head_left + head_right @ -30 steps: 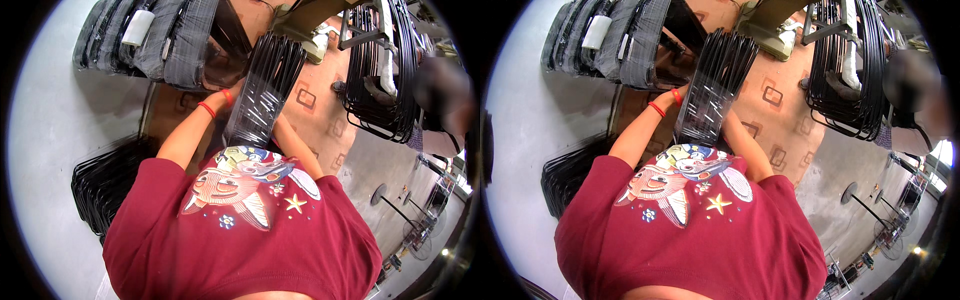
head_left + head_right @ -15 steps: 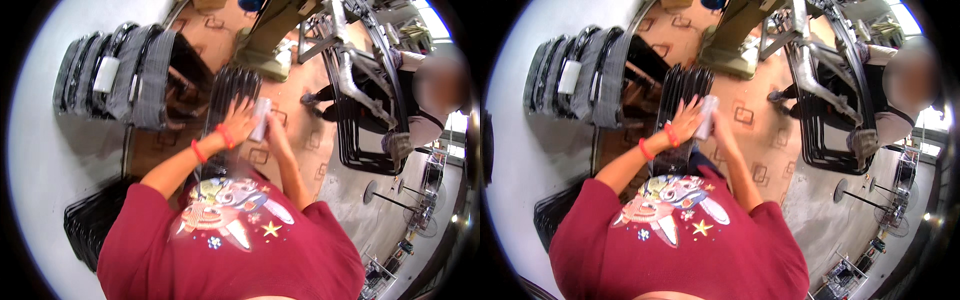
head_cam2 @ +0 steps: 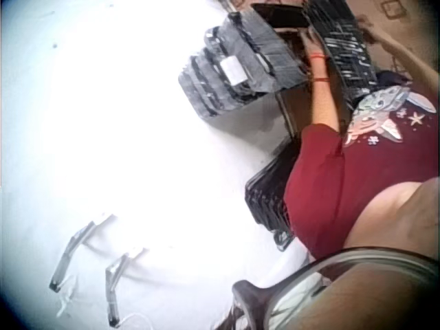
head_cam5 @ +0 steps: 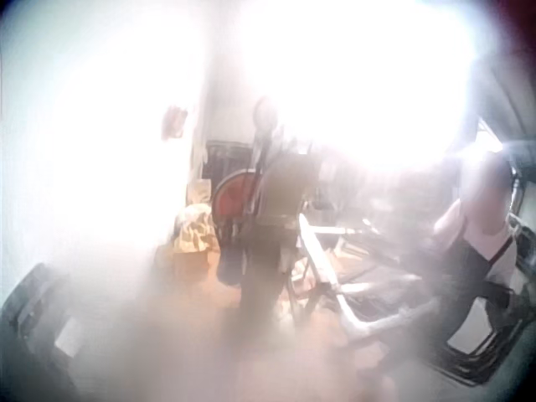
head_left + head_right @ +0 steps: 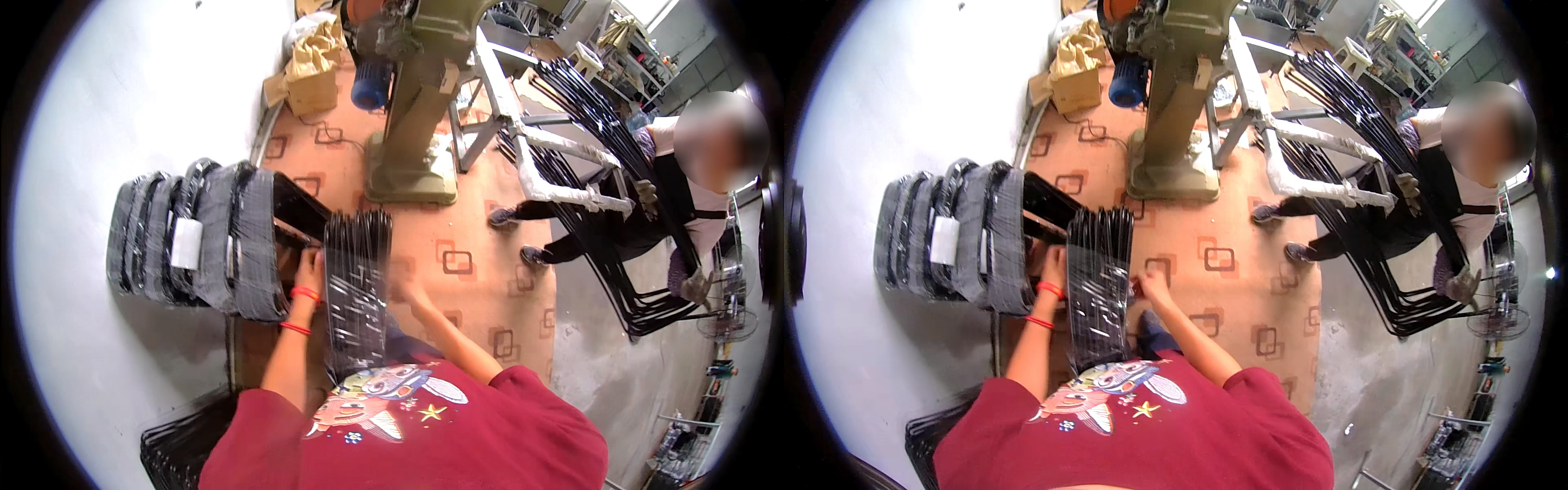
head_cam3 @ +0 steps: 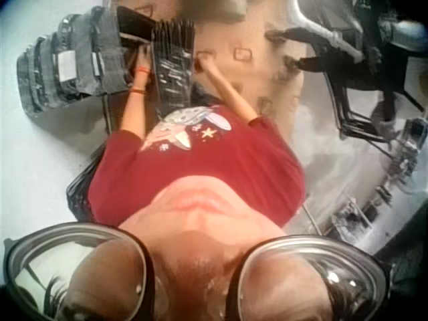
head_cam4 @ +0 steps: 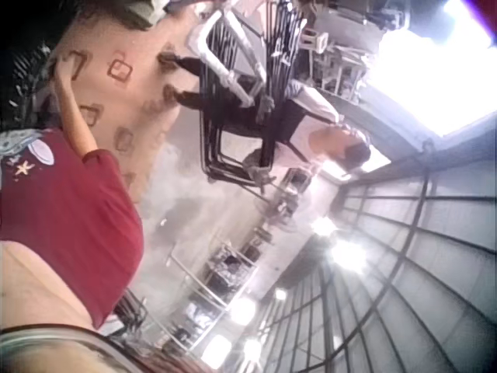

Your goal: The person wraps bundles of curved black metal tubes with clear plastic wrap using a hand-held roll, then picks up and moves the wrapped bundles.

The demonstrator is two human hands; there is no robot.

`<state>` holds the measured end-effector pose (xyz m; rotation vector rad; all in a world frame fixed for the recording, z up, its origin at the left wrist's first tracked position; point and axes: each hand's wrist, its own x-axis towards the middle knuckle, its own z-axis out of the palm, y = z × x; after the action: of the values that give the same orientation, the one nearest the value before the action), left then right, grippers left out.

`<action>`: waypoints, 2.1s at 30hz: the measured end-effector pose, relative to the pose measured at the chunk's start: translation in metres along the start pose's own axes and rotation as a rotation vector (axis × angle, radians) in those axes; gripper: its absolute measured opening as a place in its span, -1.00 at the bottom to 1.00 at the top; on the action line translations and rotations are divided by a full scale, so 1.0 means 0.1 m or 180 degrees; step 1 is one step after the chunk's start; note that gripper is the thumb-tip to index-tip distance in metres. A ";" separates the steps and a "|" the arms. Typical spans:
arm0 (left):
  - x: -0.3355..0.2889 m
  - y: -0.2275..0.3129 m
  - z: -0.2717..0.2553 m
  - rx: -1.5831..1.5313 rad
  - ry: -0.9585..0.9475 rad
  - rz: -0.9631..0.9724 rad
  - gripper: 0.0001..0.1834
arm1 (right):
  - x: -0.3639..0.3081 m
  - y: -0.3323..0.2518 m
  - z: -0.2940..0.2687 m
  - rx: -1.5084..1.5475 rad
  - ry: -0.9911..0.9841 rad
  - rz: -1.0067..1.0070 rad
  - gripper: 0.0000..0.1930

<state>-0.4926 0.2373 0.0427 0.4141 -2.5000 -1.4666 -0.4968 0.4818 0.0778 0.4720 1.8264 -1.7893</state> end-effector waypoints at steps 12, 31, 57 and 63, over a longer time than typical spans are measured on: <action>-0.03 -0.26 0.71 -0.1479 -0.0594 -0.1694 -0.76 | 0.48 0.34 0.44 0.2409 -0.2502 0.1314 -0.70; 0.01 1.46 0.57 0.2107 -0.1298 0.2438 -0.54 | -0.15 -0.87 -0.33 0.0593 0.0095 -0.0580 -0.61; 0.58 0.70 -0.23 0.2168 -0.0535 -0.0451 -0.60 | 0.02 -0.78 0.62 -0.0844 0.0676 -0.1083 -0.54; 0.40 0.68 -0.04 0.1858 -0.0851 -0.0865 -0.59 | 0.11 -0.61 0.37 -0.0506 0.0692 -0.1587 -0.53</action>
<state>-0.5376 0.2520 0.1061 0.7159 -3.1816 -0.8768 -0.5366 0.4406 0.1216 0.1586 2.3779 -1.9384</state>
